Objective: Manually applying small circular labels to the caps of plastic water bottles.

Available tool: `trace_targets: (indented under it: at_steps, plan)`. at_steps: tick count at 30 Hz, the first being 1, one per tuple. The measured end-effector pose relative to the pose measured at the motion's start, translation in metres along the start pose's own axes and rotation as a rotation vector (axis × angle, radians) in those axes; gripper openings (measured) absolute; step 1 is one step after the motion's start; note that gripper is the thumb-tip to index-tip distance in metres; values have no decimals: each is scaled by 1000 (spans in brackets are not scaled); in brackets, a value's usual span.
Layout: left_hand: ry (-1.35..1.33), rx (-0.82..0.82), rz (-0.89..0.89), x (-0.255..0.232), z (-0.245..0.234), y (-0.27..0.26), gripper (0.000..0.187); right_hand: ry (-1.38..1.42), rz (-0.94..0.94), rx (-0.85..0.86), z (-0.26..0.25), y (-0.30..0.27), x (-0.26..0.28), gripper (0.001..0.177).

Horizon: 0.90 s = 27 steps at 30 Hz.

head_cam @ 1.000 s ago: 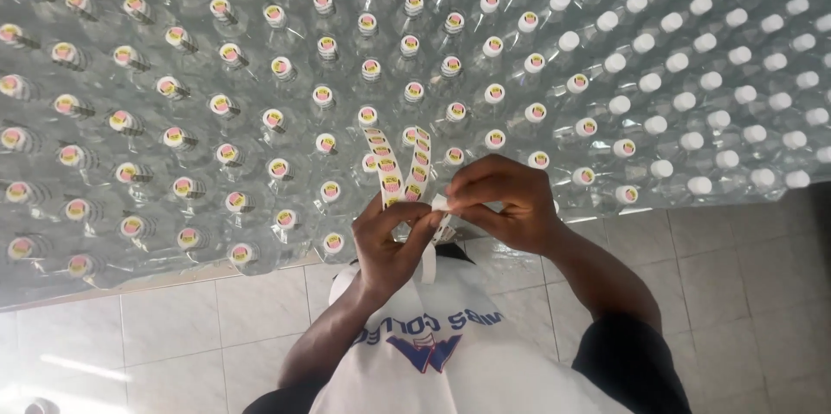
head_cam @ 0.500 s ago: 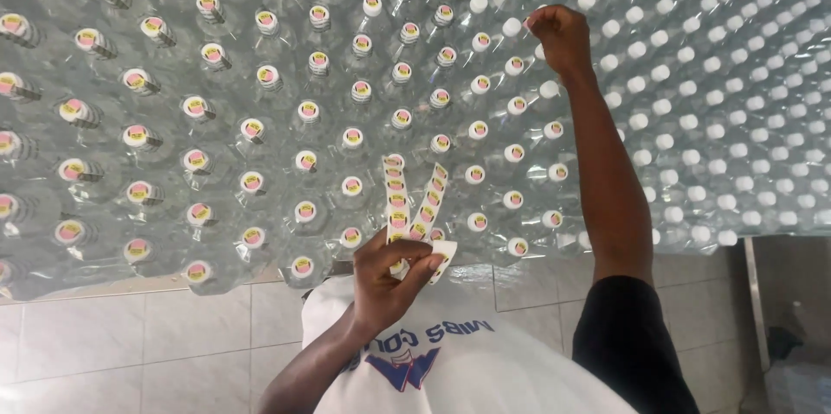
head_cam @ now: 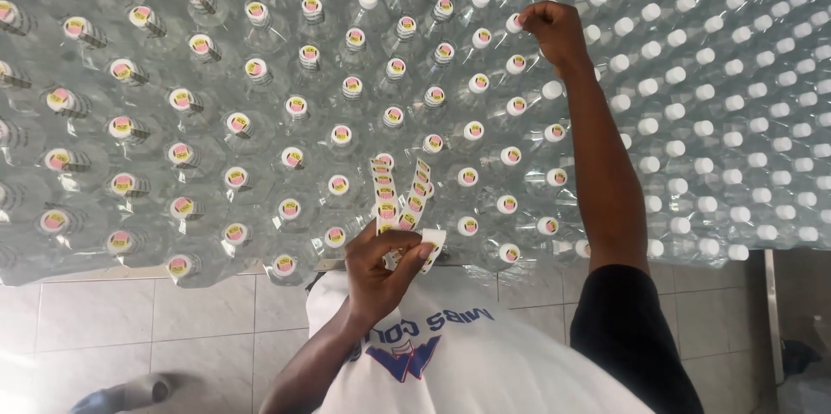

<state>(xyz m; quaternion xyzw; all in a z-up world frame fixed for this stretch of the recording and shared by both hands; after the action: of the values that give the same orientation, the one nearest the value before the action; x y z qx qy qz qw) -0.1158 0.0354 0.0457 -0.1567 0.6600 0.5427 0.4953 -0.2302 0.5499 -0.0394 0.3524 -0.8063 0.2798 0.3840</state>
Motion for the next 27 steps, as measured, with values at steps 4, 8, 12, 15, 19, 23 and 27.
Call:
trace_targets:
  at_steps: [4,8,12,15,19,23,27]
  plan:
    - [25,7,9,-3,-2,3,14,-12,-16,-23,2,-1,2,3]
    - [47,15,12,-3,-4,3,16,8,6,-57,2,-6,6,5]
    - [45,15,-1,-3,-6,4,16,-6,-34,-76,3,-8,7,6]
    - [60,11,-13,-1,-8,2,16,-73,-117,-129,2,-11,13,5]
    - [58,15,-20,-1,-8,2,16,-79,-183,-143,3,-13,16,7]
    - [47,20,-28,0,-8,4,17,-173,-199,-133,3,-6,8,45]
    - [66,17,-16,0,-8,3,17,-123,-80,-87,1,-11,14,71]
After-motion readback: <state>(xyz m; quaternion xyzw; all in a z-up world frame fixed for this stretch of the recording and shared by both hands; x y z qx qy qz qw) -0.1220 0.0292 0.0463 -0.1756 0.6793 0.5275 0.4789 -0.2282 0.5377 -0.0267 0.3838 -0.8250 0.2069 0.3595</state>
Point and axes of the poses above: each hand's wrist, its own y-axis towards the middle knuckle, its own z-axis out of the palm, x = y × z, the point moved 9 cm from there along y, towards the middle knuckle, and after that the axes turned 12 degrees about z, right-handed, at the moved point
